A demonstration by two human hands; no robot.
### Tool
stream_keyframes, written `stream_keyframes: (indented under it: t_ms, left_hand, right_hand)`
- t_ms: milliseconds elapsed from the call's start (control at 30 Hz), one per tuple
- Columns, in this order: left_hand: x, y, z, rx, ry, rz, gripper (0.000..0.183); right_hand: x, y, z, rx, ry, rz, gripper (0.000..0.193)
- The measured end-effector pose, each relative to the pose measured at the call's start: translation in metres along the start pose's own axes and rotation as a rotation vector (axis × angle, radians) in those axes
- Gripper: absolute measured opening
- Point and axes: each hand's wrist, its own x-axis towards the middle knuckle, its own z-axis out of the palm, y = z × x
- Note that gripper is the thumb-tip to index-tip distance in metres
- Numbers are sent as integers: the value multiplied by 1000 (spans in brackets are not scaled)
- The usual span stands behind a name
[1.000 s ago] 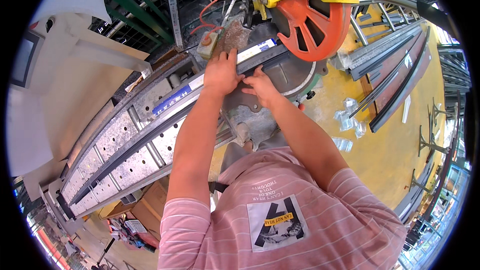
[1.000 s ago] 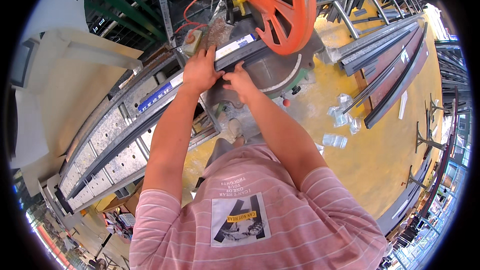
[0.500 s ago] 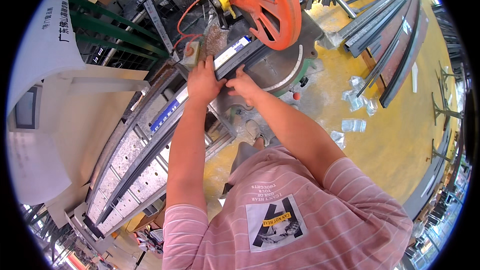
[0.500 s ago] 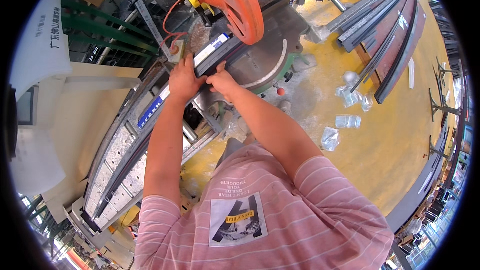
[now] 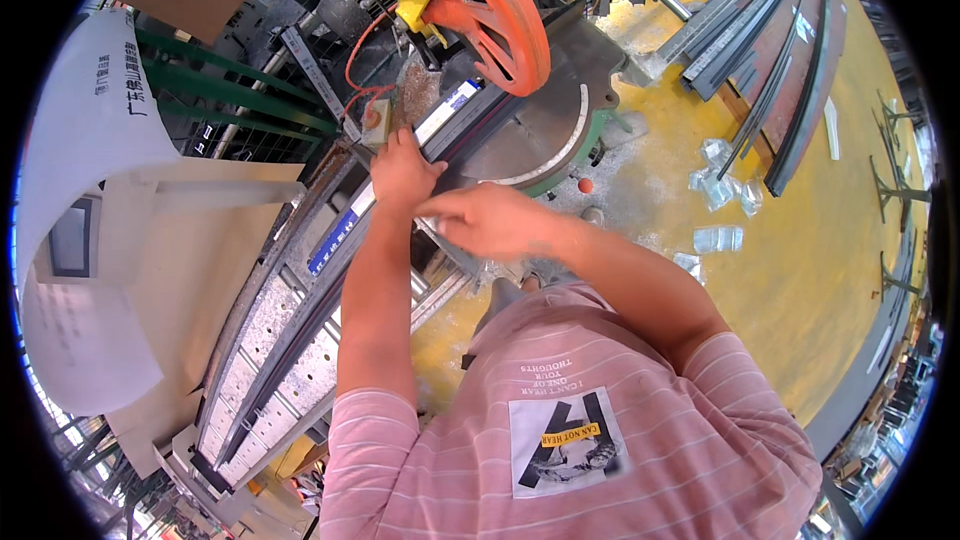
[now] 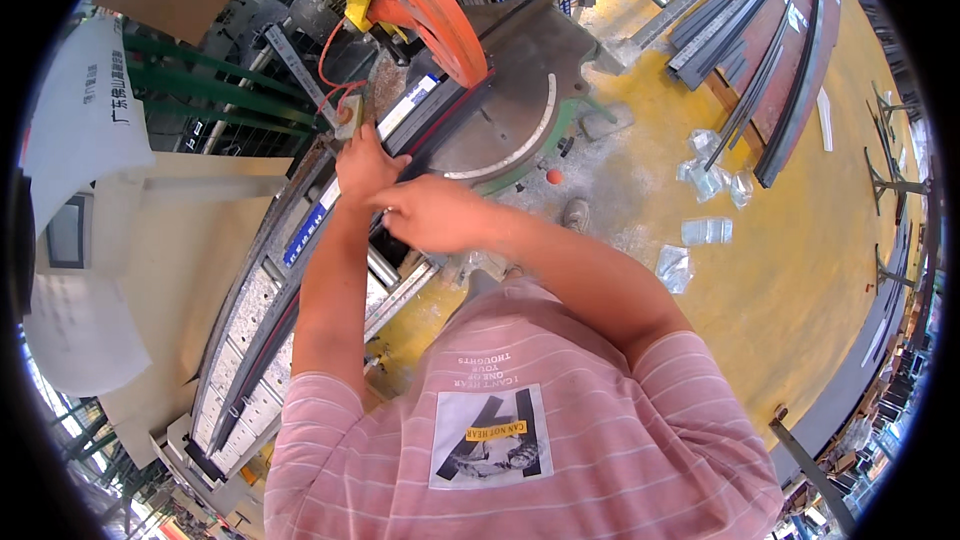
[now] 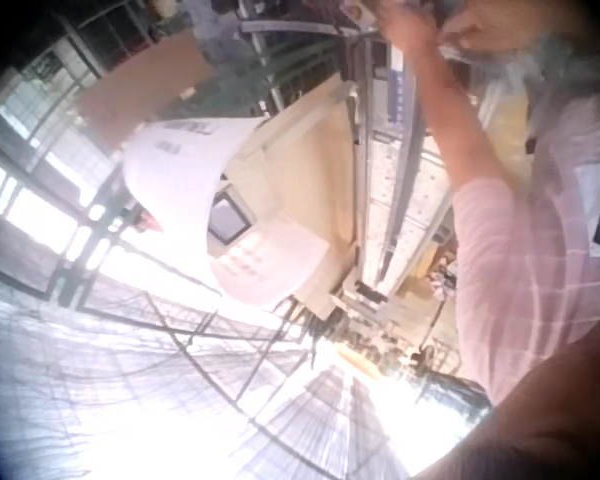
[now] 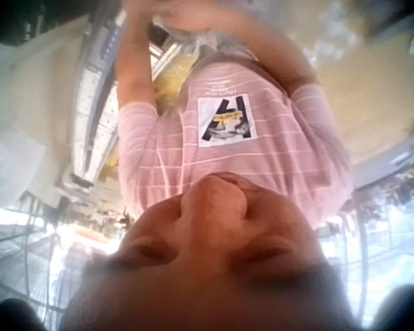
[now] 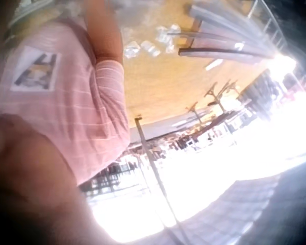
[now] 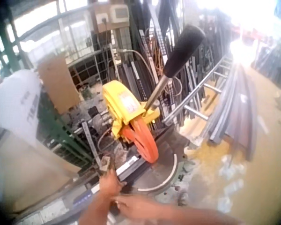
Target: The person picks up a long metal beam, carries it to a miter saw, and cuts a section from the end.
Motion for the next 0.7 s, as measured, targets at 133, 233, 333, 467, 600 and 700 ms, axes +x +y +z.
stream_keyframes:
  t_ms: [133,233,333,467,600,700]
  left_hand:
    - [-2,-1,2,-45,12,9,75]
    - [-4,0,-3,-60,42,9,75]
    - [-7,-1,-1,-87,62,11,72]
    - [-8,-4,4,-137,75,7,70]
    - [-10,-5,3,-162,79,-12,67]
    - [-11,-7,6,-160,81,-13,65]
  right_hand:
    - [-81,-138,-16,23,235,-976,19]
    - [-99,-167,2,-73,358,-1211,14]
    - [-102,-181,13,-203,514,-1177,14]
    - [-115,-153,-32,-591,256,-1164,20]
    - [-131,-166,-78,-880,508,-889,20]
    - [-132,-186,-151,-1156,979,-743,21]
